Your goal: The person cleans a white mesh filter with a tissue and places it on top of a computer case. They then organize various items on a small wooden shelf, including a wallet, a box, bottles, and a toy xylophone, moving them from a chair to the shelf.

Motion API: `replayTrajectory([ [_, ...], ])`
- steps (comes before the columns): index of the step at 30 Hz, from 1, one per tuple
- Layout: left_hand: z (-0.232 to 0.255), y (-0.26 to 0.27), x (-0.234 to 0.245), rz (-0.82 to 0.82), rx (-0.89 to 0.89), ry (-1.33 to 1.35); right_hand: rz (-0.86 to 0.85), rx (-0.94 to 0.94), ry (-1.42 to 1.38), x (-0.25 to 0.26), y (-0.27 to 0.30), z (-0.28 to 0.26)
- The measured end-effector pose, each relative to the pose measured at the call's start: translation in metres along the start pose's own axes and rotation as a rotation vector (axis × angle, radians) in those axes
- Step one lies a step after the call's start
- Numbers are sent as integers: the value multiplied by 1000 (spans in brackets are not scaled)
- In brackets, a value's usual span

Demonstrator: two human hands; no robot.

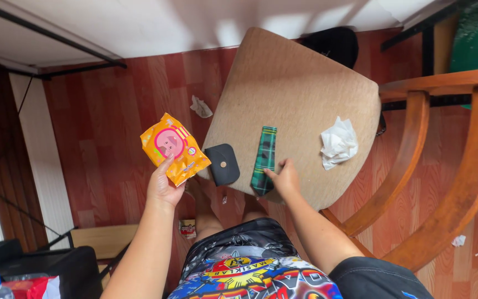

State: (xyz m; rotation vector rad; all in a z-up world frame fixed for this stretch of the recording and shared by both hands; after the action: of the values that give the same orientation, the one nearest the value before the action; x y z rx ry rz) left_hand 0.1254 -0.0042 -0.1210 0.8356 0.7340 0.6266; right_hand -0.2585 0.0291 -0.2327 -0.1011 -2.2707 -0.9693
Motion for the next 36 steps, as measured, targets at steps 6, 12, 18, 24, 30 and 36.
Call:
replayTrajectory([
  [6,-13,7,33,-23,42,59,113,282,-480,-24,-1,-16],
  [12,-22,12,54,0,23,38,-148,271,-858,-68,28,-103],
  [18,-13,29,75,22,7,53,-11,-48,-308,-103,35,-107],
  [24,-3,56,139,110,-115,10,-30,-27,148,-118,40,-128],
  [30,24,102,182,191,-173,136,-230,316,121,-167,68,-174],
  [36,109,191,217,157,-384,218,-731,346,-293,-199,190,-291],
])
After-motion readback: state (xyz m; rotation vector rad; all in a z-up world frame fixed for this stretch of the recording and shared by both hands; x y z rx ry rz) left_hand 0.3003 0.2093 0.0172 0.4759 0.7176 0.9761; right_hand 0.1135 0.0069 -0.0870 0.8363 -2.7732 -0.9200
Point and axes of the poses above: each hand's wrist, its own y-axis away from the middle knuckle, its own x-axis out of the back of the hand, z = x × y, the point moved 10 cm from there along -y, towards the middle knuckle, and after that the axes turned 1 degree about -x, right-handed, at the moved point
